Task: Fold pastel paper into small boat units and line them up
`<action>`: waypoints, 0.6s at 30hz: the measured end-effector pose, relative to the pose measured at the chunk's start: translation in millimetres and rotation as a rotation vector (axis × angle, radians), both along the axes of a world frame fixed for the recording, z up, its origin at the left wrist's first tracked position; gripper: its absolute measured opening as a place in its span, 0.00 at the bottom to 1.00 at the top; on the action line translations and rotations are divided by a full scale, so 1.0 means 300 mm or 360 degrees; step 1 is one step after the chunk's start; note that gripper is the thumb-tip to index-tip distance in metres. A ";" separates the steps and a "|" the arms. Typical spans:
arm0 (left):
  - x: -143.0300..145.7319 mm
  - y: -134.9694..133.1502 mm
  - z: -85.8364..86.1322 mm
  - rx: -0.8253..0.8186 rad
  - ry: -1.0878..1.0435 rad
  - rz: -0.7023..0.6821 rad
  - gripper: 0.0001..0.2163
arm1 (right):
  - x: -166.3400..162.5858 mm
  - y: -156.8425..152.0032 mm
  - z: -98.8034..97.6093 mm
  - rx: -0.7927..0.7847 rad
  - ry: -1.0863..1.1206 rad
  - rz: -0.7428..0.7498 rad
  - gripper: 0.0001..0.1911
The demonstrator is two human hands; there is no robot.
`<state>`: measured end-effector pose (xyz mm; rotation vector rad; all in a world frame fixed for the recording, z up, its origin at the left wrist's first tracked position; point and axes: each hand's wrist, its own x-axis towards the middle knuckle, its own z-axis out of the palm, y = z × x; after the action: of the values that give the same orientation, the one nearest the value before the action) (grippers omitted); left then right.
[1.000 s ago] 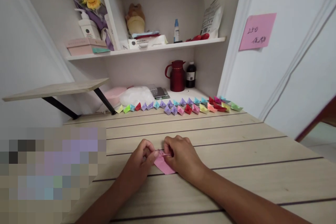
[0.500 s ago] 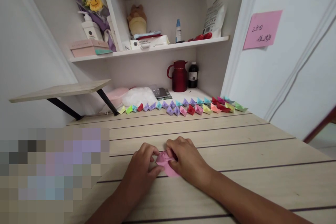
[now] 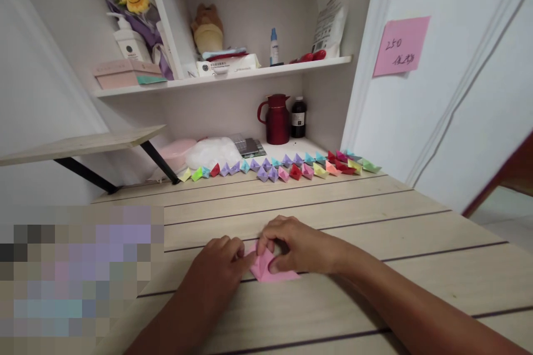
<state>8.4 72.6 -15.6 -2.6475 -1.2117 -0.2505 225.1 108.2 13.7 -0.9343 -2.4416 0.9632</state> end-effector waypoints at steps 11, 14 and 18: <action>0.004 -0.020 0.030 -0.0459 -0.0474 0.0101 0.11 | 0.058 0.026 0.001 -0.0366 0.0093 -0.0192 0.09; 0.008 -0.016 0.024 -0.0554 -0.0600 0.0131 0.16 | 0.057 0.018 0.010 -0.0237 -0.0043 -0.0244 0.09; 0.026 -0.005 0.026 -0.0610 -0.0676 0.0182 0.14 | 0.063 0.012 0.018 -0.0072 -0.0273 -0.0314 0.07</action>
<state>16.2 71.2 -7.8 -2.9252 -1.6835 -0.6465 244.1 111.8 19.2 -1.2953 -2.4150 0.9056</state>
